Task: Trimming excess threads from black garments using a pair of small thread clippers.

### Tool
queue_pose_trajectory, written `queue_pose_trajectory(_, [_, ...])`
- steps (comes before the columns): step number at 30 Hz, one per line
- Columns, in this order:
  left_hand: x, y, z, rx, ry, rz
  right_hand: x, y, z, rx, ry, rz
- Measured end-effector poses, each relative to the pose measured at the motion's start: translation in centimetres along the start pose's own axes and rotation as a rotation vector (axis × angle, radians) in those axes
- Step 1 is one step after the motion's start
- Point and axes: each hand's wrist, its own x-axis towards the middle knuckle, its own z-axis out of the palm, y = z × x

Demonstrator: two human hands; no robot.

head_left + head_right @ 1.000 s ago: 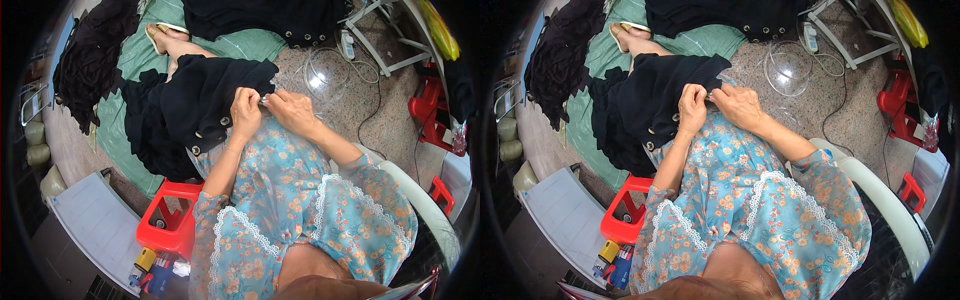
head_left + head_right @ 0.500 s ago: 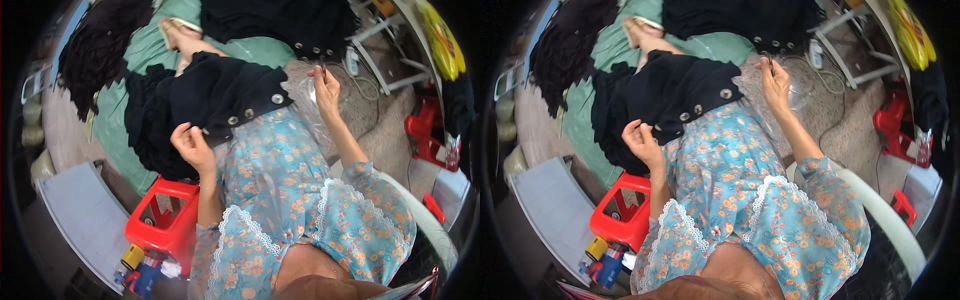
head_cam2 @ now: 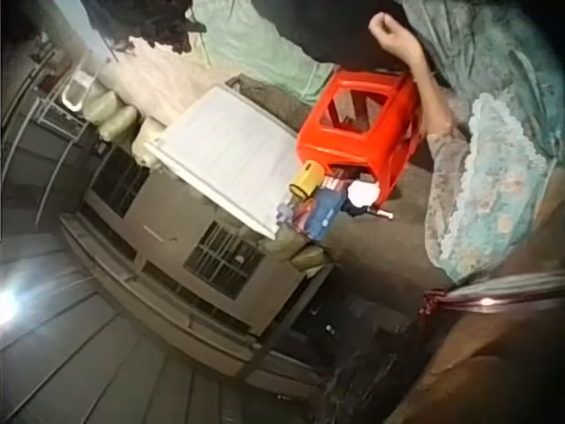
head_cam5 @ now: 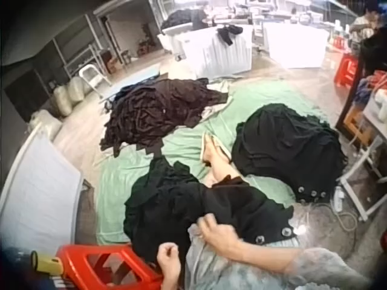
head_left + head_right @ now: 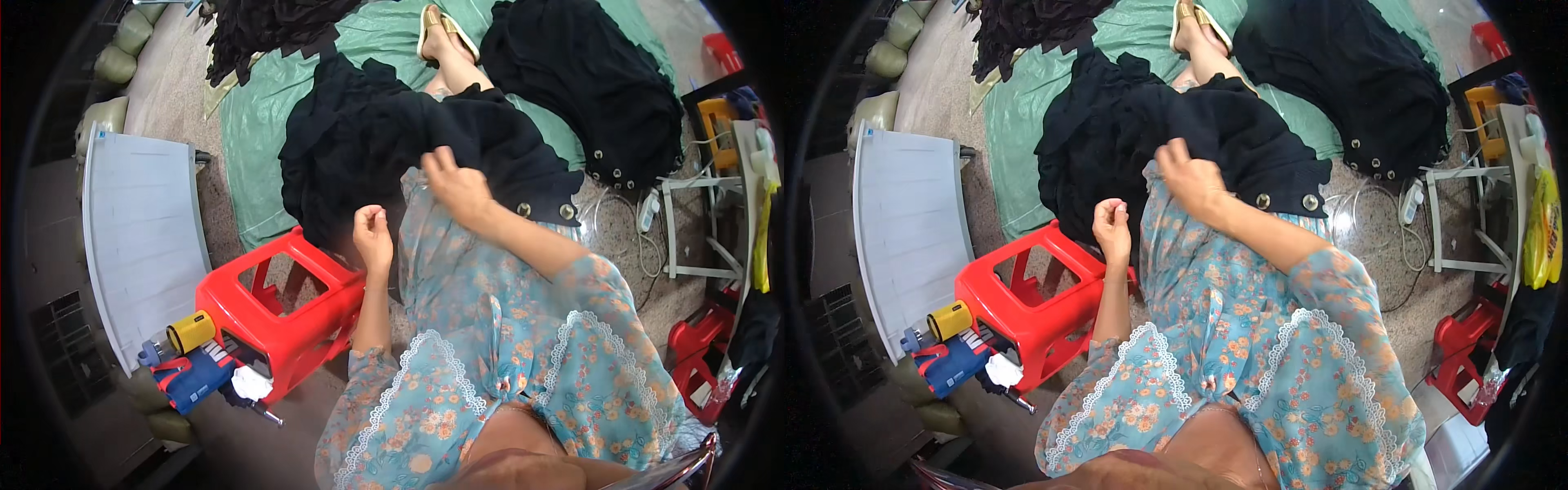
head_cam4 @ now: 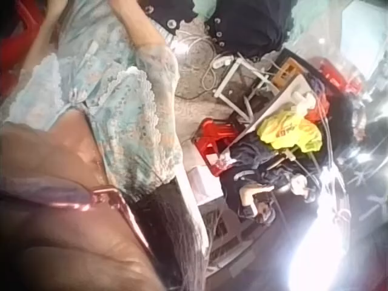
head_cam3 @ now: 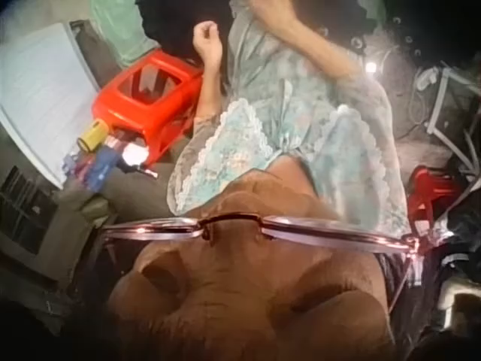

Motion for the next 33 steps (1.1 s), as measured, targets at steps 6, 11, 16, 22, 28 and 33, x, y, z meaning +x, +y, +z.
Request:
queue_pose_trajectory(6, [4.1, 2.7, 6.0, 0.158, -0.165, 0.324, -2.8, 7.9, -4.1, 0.18, 0.123, 0.162])
queue_pose_trajectory(11, [7.5, 8.0, 9.0, 0.321, -0.257, 0.617, -3.0, 11.0, -9.6, 0.354, 0.472, 0.372])
queue_pose_trajectory(16, [8.1, 10.0, 11.5, 0.326, -0.298, 0.749, -4.4, 14.1, -9.2, 0.925, 0.246, 0.648])
queue_pose_trajectory(22, [6.0, 10.1, 12.1, 0.333, -0.299, 0.769, -5.2, 10.2, -7.9, 0.673, 0.412, 0.67])
queue_pose_trajectory(28, [10.0, 12.2, 11.0, 0.719, -0.704, 1.047, -7.1, 8.2, -6.5, 0.249, 0.164, 0.586])
queue_pose_trajectory(33, [8.7, 14.8, 5.1, 0.515, -0.75, 1.099, -8.3, 15.2, -8.7, 0.351, 0.684, 0.592])
